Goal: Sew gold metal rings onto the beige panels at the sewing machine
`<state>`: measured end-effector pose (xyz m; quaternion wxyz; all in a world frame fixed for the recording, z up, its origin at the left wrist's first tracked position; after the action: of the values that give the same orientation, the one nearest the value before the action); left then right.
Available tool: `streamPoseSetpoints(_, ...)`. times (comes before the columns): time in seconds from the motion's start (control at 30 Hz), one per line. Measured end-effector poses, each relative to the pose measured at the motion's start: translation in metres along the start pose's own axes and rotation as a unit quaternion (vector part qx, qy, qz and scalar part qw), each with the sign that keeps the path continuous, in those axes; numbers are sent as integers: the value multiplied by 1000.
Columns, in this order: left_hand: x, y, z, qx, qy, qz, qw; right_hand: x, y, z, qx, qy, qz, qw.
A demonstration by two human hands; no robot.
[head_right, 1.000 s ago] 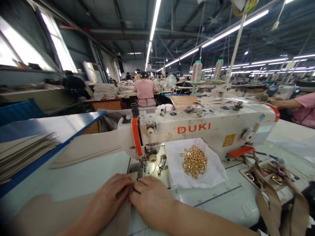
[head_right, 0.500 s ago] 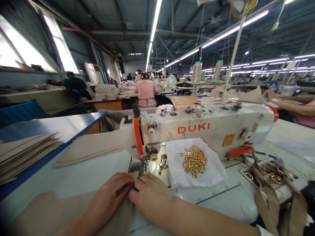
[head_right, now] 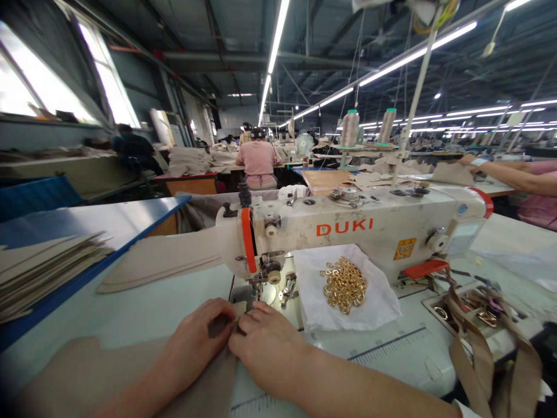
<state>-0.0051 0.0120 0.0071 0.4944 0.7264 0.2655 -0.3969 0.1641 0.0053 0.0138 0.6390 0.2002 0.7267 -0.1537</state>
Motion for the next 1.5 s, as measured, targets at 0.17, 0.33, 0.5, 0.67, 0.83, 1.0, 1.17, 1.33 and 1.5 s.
streamPoseSetpoints(0.17,-1,-1,2,34,2,5,999,3,0,-1,2,5,3,1000)
streamPoseSetpoints(0.33,1,-5,7,157,34,-28,987,4,1,0,-1,19,0,1000)
streamPoseSetpoints(0.5,6,-8,9,183,29,-72,980,8,1,0,0,34,-4,999)
streamPoseSetpoints(0.67,9,-7,5,176,23,-96,979,13,2,6,28,56,-52,997)
streamPoseSetpoints(0.83,8,-6,4,160,31,-95,982,12,1,9,65,51,-94,992)
streamPoseSetpoints(1.0,9,-7,4,159,34,-88,983,12,2,5,48,50,-92,993)
streamPoseSetpoints(1.17,9,-7,4,159,45,-81,983,14,3,5,53,58,-99,992)
streamPoseSetpoints(1.33,9,-7,5,160,45,-78,983,15,3,5,59,62,-111,990)
streamPoseSetpoints(1.5,9,-7,4,164,47,-81,982,13,4,4,39,60,-120,990)
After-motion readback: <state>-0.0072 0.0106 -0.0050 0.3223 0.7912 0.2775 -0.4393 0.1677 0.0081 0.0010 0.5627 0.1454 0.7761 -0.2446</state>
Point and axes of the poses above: each hand's wrist, its own z-axis away from the middle knuckle, its own x-axis out of the palm, y = z × x, the point moved 1 cm from there along -z, towards the middle knuckle, and after that the axes turned 9 degrees about -y, right-handed, at the moved point
